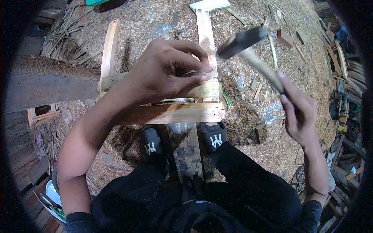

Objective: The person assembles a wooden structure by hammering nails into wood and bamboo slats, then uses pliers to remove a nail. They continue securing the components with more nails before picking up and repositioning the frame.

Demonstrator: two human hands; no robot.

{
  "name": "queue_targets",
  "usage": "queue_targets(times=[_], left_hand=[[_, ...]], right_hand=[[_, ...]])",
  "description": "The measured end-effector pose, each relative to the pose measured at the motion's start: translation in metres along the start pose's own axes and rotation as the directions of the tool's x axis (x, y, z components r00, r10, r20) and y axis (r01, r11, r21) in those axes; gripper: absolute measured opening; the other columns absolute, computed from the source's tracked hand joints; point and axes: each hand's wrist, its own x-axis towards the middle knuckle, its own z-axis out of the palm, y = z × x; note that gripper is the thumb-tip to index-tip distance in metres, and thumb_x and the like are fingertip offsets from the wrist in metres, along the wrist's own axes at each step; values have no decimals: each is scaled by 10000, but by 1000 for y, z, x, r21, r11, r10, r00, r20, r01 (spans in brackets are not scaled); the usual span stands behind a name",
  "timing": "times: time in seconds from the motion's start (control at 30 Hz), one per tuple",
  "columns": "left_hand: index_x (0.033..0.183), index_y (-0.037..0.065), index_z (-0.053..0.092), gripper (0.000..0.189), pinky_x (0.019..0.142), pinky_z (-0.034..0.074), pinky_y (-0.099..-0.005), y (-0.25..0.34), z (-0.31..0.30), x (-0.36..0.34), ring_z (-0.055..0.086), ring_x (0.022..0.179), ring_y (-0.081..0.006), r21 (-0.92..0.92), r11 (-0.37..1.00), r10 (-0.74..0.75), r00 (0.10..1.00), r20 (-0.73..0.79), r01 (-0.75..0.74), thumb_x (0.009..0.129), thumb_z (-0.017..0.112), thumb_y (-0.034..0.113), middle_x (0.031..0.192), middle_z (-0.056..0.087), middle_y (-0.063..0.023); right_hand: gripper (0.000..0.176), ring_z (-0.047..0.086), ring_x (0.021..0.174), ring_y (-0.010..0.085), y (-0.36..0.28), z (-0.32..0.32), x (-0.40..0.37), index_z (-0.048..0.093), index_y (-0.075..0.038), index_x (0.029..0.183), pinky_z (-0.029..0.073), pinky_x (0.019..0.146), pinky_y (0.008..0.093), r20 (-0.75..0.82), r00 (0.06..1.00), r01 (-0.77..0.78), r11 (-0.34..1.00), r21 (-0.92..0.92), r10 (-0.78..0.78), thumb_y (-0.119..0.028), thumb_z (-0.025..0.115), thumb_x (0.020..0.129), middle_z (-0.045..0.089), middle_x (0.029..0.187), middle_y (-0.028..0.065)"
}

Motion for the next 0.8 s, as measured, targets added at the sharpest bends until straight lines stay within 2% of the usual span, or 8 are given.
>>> queue_targets(times=[0.1, 0.13, 0.27, 0.37, 0.4, 0.57, 0.67, 0.8], left_hand=[[958, 47, 788, 162, 782, 564, -308, 0, -1, -1, 728, 903, -212, -6, 1000, -29, 999, 35, 29, 808, 823, 97, 1036, 730, -119], [958, 46, 788, 162, 786, 564, -308, 1, -1, 0, 728, 905, -215, 2, 1000, -20, 1000, 23, 20, 808, 823, 97, 1038, 729, -121], [961, 46, 790, 172, 790, 564, -312, 5, -2, -1, 731, 908, -222, 25, 999, -38, 999, 13, 37, 804, 827, 104, 1039, 729, -123], [890, 62, 794, 93, 682, 598, -315, 0, 0, 3, 741, 785, -197, 79, 994, 72, 997, -20, -70, 817, 814, 116, 971, 747, -75], [890, 62, 794, 93, 682, 598, -315, -1, 0, 4, 741, 785, -197, 82, 994, 75, 997, -20, -74, 817, 814, 116, 971, 747, -75], [967, 48, 790, 166, 797, 561, -311, 2, -2, 0, 728, 916, -211, 11, 998, -61, 997, 53, 61, 810, 820, 94, 1044, 731, -113], [969, 40, 787, 161, 796, 561, -311, 2, -2, 2, 728, 916, -210, -26, 999, -23, 999, 35, 24, 818, 814, 89, 1052, 732, -114], [969, 38, 786, 152, 803, 562, -306, 0, 0, 0, 729, 925, -213, 19, 1000, -13, 999, 40, 12, 825, 808, 85, 1054, 730, -115]], right_hand=[[552, 613, 641, 187, 0, 4, 1, 615, -158, 1411, 501, 600, 362, -98, 990, 100, 995, -16, -101, 58, 630, 903, 700, 820, 145], [536, 652, 685, 205, -4, -10, -1, 610, -102, 1405, 522, 641, 340, 278, 952, -130, 991, -21, 130, 71, 626, 898, 739, 938, 161], [570, 580, 620, 197, -5, 1, 2, 615, -133, 1406, 482, 590, 358, -28, 999, 30, 1000, 8, -30, 77, 649, 877, 687, 839, 138], [561, 590, 625, 206, 0, 0, -2, 611, -122, 1409, 486, 596, 354, -11, 997, 79, 997, -21, -79, 70, 645, 883, 694, 853, 147], [535, 612, 639, 214, -11, -13, 4, 611, -67, 1393, 500, 616, 343, 282, 953, -74, 988, -138, 111, 74, 646, 879, 703, 869, 148], [573, 525, 571, 208, -3, -1, -1, 617, -150, 1405, 455, 561, 375, -51, 997, 64, 997, 36, -62, 56, 669, 873, 591, 722, 109], [524, 688, 731, 247, -11, -12, 2, 617, -87, 1385, 555, 689, 363, 279, 945, -145, 983, -112, 171, 72, 632, 886, 730, 993, 176], [590, 598, 613, 247, -5, -4, -1, 616, -175, 1408, 508, 597, 401, -74, 997, -14, 999, 51, 18, 71, 651, 874, 645, 798, 143]])
